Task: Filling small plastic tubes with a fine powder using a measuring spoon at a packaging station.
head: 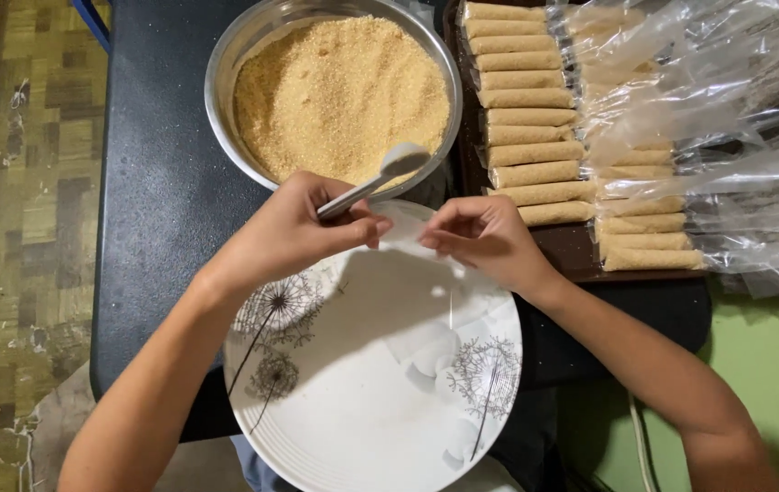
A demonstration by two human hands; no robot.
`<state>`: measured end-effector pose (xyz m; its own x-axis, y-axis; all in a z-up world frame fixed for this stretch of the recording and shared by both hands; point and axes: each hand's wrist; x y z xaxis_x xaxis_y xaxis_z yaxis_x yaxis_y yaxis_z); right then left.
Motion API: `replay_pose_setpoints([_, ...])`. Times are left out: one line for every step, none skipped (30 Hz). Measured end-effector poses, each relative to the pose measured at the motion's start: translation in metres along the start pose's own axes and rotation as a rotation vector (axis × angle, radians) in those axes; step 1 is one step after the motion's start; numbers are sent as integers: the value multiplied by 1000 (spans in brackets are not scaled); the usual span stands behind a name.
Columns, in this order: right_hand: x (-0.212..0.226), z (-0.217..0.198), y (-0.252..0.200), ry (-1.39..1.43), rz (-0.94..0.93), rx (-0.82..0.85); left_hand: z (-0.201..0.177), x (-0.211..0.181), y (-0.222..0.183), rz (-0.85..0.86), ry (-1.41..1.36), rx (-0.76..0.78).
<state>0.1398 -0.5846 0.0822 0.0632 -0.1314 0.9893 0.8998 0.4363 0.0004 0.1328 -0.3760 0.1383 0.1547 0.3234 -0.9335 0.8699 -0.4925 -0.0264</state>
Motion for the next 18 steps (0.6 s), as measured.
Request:
replay_pose_setpoints([-1,0,0,22,18,-5,0,0,0,21,0,-22])
replay_pose_setpoints([1,1,0,26,19,-6,1,5,-2,18,1,-20])
replay_pose_setpoints([2,2,0,3,8,-6,2,9,-3,19,-11,-63])
replay_pose_setpoints([4,3,0,-20,-3,-7,3,14,-5,21,-22,-106])
replay_pose_setpoints([1,2,-1,-17,-1,-4,2,20,-5,17,-22,-108])
replay_pose_setpoints([-1,0,-2,38,14,-25,1,26,-5,99,0,-181])
replay_pose_setpoints([-4,-1,-3,94,28,-46,-1,32,-6,180,23,-255])
replay_pose_setpoints([-3,1,-3,98,29,-43,-2,31,-8,175,26,-256])
replay_pose_setpoints([-1,2,-3,86,27,-20,-4,30,-7,223,-17,-260])
replay_pose_setpoints([2,2,-3,73,24,4,-5,28,-7,271,-59,-264])
replay_pose_setpoints([1,2,-3,71,22,5,-2,27,-7,273,-58,-266])
replay_pose_setpoints([1,1,-4,61,33,16,2,27,-7,285,-55,-266])
replay_pose_setpoints([-1,1,-4,51,45,28,6,27,-8,294,-52,-268])
replay_pose_setpoints([-4,-1,-5,51,45,30,7,23,-9,293,-52,-270])
replay_pose_setpoints([-9,-2,-5,46,48,37,8,20,-9,288,-26,-263])
replay_pose_setpoints([-13,-4,-6,41,51,44,10,17,-10,283,-1,-256])
replay_pose_setpoints([-10,-1,-5,42,49,41,10,17,-9,284,1,-253])
replay_pose_setpoints([-8,1,-5,16,32,74,11,16,-9,268,11,-257])
Point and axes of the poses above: each hand's wrist, its own y-axis towards the middle knuckle, its own z-axis out of the palm, x = y × z, and after that the axes turned 9 degrees about y, right-handed
